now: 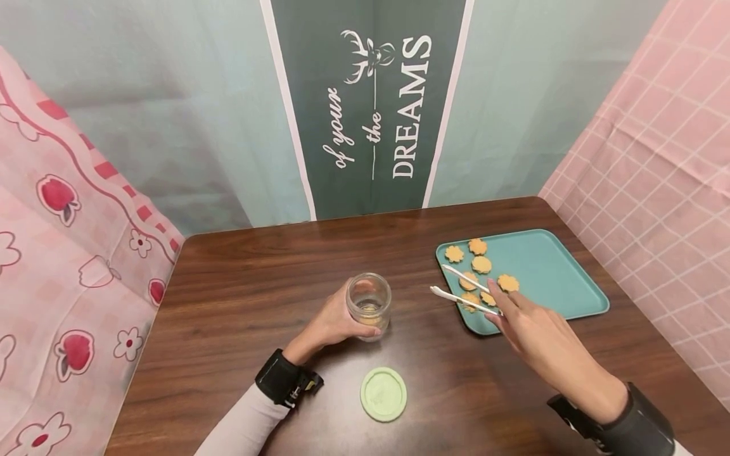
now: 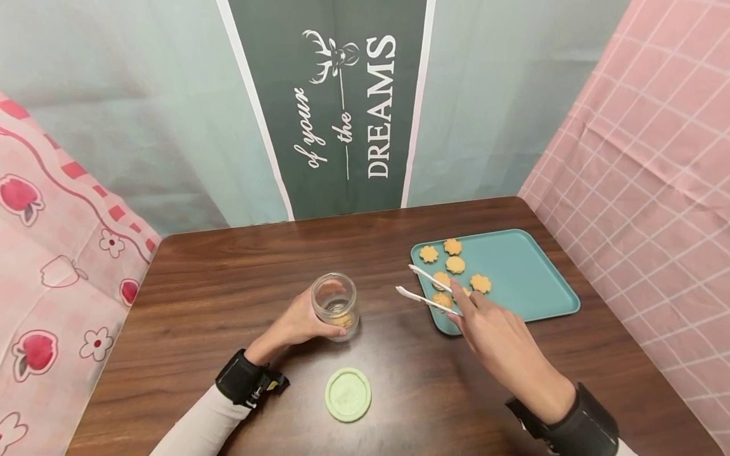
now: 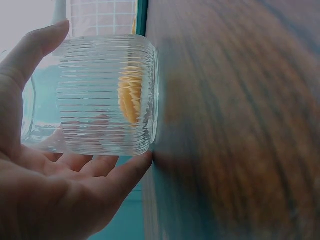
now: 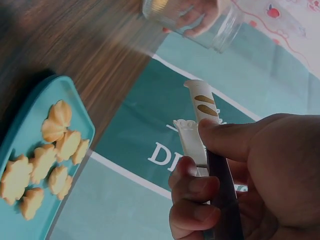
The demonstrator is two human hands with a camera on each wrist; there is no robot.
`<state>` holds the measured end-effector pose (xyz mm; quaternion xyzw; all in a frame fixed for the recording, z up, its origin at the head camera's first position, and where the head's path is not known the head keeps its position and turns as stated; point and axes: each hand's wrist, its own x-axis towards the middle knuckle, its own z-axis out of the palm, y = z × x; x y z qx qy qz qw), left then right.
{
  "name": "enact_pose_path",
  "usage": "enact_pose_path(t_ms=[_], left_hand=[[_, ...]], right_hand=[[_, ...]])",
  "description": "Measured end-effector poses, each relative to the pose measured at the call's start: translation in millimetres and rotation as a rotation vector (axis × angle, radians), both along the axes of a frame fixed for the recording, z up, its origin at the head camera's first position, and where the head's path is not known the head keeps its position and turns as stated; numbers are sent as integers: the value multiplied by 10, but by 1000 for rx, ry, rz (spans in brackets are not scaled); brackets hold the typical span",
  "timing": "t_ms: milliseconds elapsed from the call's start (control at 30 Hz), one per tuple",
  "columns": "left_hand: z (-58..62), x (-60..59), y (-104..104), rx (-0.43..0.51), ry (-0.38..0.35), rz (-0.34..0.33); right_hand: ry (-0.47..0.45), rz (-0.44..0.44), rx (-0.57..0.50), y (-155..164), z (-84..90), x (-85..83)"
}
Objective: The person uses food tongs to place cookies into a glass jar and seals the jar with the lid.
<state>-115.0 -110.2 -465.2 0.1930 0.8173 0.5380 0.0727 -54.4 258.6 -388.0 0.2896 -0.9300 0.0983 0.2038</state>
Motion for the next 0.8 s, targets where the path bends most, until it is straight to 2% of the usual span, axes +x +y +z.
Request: enact_pose_path(t_ms=[333, 800], left_hand=[[37, -10, -15, -12, -13, 1], [53, -3, -14, 9, -26, -4]], right_hand=[[-7, -31, 7, 92, -32, -1], [-101, -143, 70, 167, -76, 59]])
